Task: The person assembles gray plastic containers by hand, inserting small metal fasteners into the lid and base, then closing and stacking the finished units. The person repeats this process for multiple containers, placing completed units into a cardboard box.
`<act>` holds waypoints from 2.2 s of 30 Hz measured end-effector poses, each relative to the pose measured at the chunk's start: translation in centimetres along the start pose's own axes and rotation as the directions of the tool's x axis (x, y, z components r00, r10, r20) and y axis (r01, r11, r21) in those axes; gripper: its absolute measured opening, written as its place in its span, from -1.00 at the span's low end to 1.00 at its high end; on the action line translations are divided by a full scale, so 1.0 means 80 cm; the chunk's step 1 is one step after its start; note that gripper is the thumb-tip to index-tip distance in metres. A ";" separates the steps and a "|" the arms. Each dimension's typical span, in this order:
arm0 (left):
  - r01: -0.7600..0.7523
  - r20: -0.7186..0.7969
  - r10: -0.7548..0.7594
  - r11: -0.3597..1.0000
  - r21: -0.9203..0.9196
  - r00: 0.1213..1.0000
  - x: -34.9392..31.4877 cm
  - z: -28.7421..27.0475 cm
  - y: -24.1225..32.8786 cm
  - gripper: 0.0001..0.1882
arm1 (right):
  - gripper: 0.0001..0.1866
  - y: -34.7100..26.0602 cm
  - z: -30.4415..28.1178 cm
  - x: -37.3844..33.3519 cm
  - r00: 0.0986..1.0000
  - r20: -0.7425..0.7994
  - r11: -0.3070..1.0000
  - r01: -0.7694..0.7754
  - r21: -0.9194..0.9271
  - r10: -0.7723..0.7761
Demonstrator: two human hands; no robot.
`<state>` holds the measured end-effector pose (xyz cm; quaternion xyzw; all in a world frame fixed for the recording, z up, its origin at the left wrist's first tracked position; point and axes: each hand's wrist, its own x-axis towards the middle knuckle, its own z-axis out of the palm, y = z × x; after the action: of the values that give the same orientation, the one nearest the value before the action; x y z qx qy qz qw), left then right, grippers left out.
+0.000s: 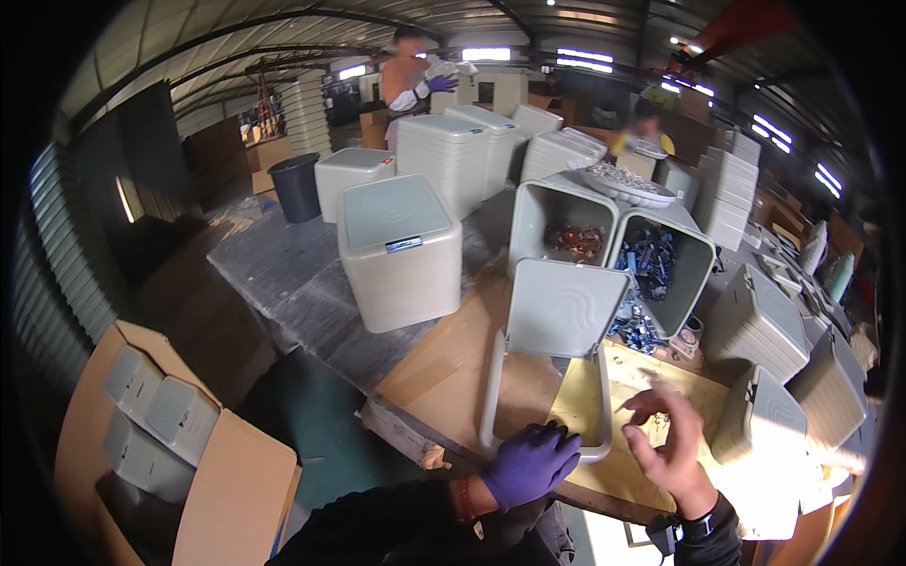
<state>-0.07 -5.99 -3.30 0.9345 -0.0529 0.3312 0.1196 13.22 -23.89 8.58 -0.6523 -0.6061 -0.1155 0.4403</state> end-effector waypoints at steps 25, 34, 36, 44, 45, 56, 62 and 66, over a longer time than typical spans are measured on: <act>-0.189 -0.295 0.200 0.980 0.065 0.934 0.045 -0.175 -0.077 -0.73 | -0.03 -0.048 0.125 0.035 0.982 0.001 0.804 -0.155 0.574 0.189; -0.006 0.339 0.076 0.980 -0.201 0.938 0.035 -0.174 -0.048 -0.67 | 0.10 -0.005 0.104 0.004 0.994 0.044 0.903 0.075 0.424 -0.104; -0.019 0.471 0.122 0.976 -0.217 0.874 0.049 -0.169 -0.043 -0.57 | 0.10 0.007 0.101 -0.018 0.992 0.047 0.934 0.090 0.347 -0.113; -0.011 0.631 0.151 0.976 -0.220 0.761 0.057 -0.131 -0.013 0.14 | 0.19 0.039 0.078 -0.100 0.971 0.238 0.978 -0.030 0.204 -0.020; -0.061 0.620 0.130 0.989 -0.132 0.774 0.070 -0.132 -0.014 0.13 | 0.19 0.040 0.078 -0.105 0.977 0.213 0.979 -0.053 0.196 0.011; -0.155 0.063 0.143 0.947 0.280 0.988 0.123 -0.127 -0.050 -0.29 | 0.47 0.044 0.063 -0.113 0.841 0.143 0.819 -0.541 0.189 0.522; -0.274 0.341 0.138 0.879 0.391 0.930 -0.025 -0.062 -0.005 -0.36 | 0.48 0.050 0.077 -0.124 0.925 0.205 0.901 -0.364 0.237 0.319; 0.074 0.113 -0.089 0.988 0.132 0.990 -0.041 -0.065 -0.037 -0.25 | 0.40 0.048 0.089 -0.131 0.889 0.224 0.851 -0.450 0.272 0.399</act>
<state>-5.20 -1.72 -2.01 0.9596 -0.0002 0.2726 0.0699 11.38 -25.59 -4.43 -0.6980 -0.4902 0.1359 0.5040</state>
